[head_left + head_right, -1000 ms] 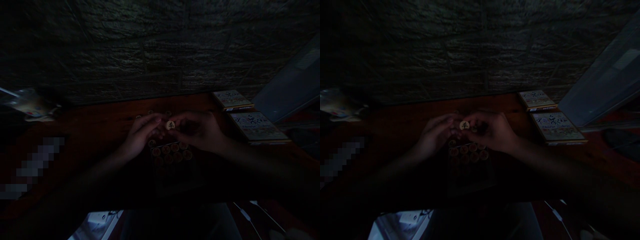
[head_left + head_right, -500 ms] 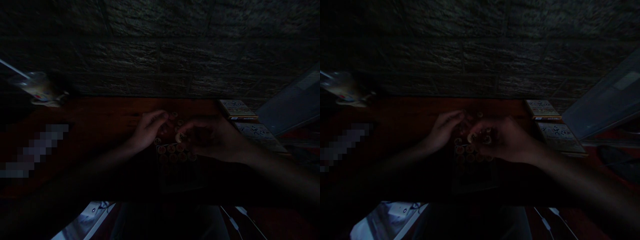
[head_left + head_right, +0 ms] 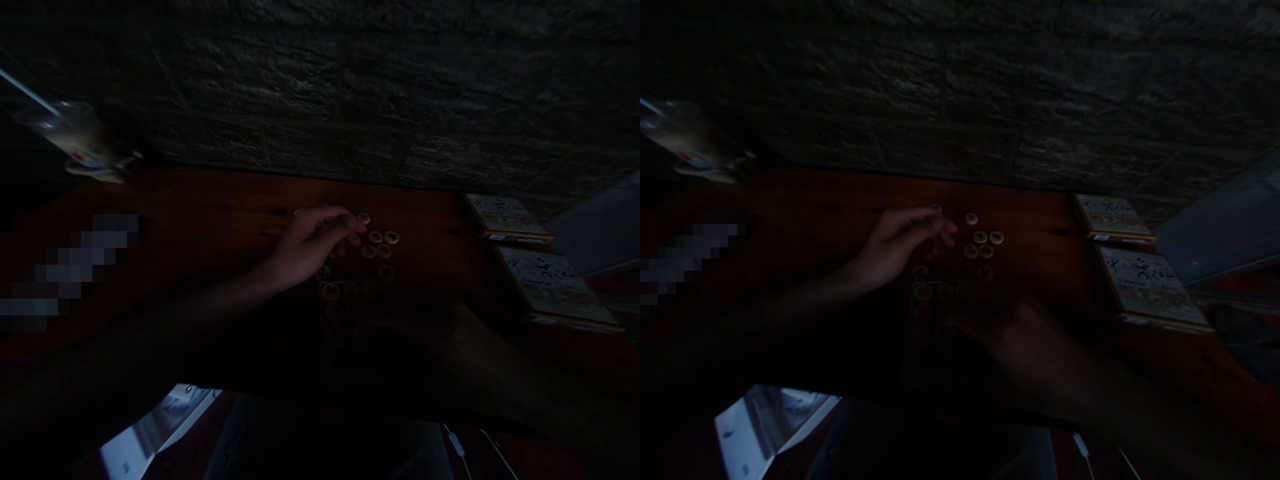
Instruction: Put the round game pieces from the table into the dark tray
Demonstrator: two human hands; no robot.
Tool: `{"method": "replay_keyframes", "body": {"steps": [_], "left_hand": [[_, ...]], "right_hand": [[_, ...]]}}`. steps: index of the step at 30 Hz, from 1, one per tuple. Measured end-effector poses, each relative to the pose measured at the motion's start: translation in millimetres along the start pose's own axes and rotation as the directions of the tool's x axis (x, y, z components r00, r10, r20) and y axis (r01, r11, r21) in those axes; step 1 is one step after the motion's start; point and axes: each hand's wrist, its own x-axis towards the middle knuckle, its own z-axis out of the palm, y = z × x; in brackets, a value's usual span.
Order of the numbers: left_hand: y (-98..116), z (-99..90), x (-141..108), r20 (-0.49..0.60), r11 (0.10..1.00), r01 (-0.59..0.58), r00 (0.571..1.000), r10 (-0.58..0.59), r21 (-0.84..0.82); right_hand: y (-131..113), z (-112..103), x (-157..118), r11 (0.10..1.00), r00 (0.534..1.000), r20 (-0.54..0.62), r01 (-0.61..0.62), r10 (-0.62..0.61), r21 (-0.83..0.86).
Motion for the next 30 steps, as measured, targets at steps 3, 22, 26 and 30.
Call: {"method": "replay_keyframes", "body": {"steps": [3, 22, 26, 30], "left_hand": [[1.3, 0.6, -0.1, 0.004, 1.0, -0.011, 1.0, 0.011, 0.015], [3.4, -4.4, 5.9, -0.037, 0.999, -0.041, 0.998, 0.041, 0.021], [6.1, -19.4, 17.9, -0.139, 0.997, -0.07, 0.987, 0.075, 0.043], [5.2, -38.4, 30.2, -0.167, 0.992, -0.073, 0.982, 0.089, 0.102]], "right_hand": [[0.0, 1.2, -2.2, 0.996, 0.999, 0.042, 0.03, -0.027, -0.079], [-4.2, -4.4, -1.2, 0.987, 0.993, 0.04, 0.114, -0.11, -0.117], [0.5, -12.0, -1.4, 0.991, 0.995, -0.08, 0.052, -0.062, -0.121], [23.2, -18.6, -1.4, 0.991, 0.96, -0.276, -0.072, 0.039, -0.109]]}}
